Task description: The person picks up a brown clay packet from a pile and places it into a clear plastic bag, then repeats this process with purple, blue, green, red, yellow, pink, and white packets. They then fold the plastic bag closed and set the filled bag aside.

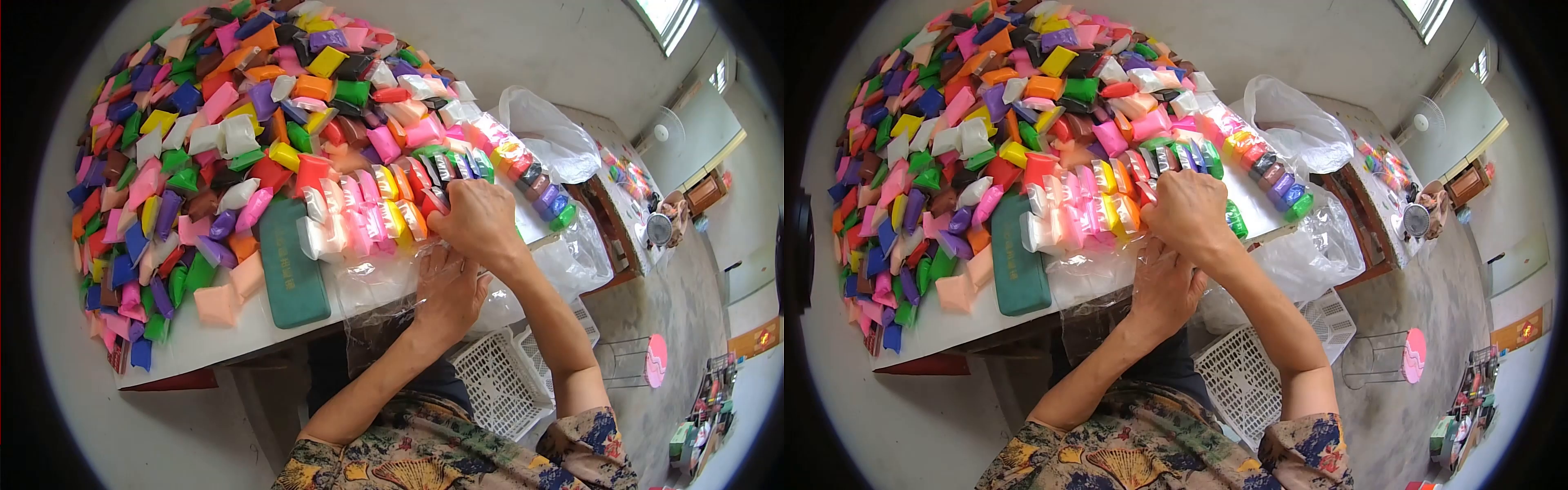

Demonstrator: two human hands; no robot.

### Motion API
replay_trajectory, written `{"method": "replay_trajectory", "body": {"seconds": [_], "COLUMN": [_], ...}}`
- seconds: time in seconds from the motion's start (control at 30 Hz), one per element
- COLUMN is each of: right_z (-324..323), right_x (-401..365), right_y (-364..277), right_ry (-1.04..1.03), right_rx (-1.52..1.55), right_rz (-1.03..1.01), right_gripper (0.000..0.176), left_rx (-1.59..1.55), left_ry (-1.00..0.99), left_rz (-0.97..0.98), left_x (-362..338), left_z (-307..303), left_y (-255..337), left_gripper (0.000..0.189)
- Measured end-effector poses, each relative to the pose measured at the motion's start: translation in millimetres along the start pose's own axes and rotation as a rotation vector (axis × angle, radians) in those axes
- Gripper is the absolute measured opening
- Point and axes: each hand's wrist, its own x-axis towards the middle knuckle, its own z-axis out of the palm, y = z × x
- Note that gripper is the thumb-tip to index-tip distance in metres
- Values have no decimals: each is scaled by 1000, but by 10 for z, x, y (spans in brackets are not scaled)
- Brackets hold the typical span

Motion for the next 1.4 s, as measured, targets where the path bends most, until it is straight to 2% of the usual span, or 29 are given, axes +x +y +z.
{"method": "replay_trajectory", "body": {"seconds": [0.07,0.27,0.37,0.4,0.47,0.57,0.6,0.7,0.77,0.8,0.9,1.07,1.17,1.27,1.4], "right_z": [46,-102,-192,-215,-330,-497,-444,-181,0,91,237,488,600,669,644], "right_x": [-20,-144,-235,-290,-471,-916,-1087,-1451,-1563,-1607,-1567,-1353,-1319,-1280,-1252], "right_y": [9,-57,-13,49,136,178,242,312,267,300,219,234,220,191,140], "right_ry": [58,198,339,423,501,591,614,634,663,607,540,556,622,737,775], "right_rx": [1,39,163,200,436,753,781,1110,1238,1290,1460,1494,1307,962,729], "right_rz": [-9,43,52,4,55,117,151,249,317,272,265,255,294,273,221], "right_gripper": [32,31,33,35,32,30,28,29,31,33,32,29,29,31,37], "left_rx": [22,-32,-47,-26,13,0,-90,-47,-163,-222,-223,-286,-325,-368,-330], "left_ry": [37,-35,-289,-227,-102,-111,-30,-179,-218,-238,-152,-103,-118,-127,-103], "left_rz": [26,-38,-147,-122,-74,-26,-24,-22,-80,-110,-28,-18,-77,-114,-138], "left_x": [1,-10,64,44,0,16,46,19,70,86,75,48,63,64,8], "left_z": [17,-8,-161,-135,-57,-71,-95,-61,-196,-238,-222,-231,-247,-315,-396], "left_y": [-7,8,68,60,30,-12,18,-59,-28,-15,-20,-46,-44,25,87], "left_gripper": [45,43,52,54,58,64,44,52,57,61,66,68,65,62,56]}}
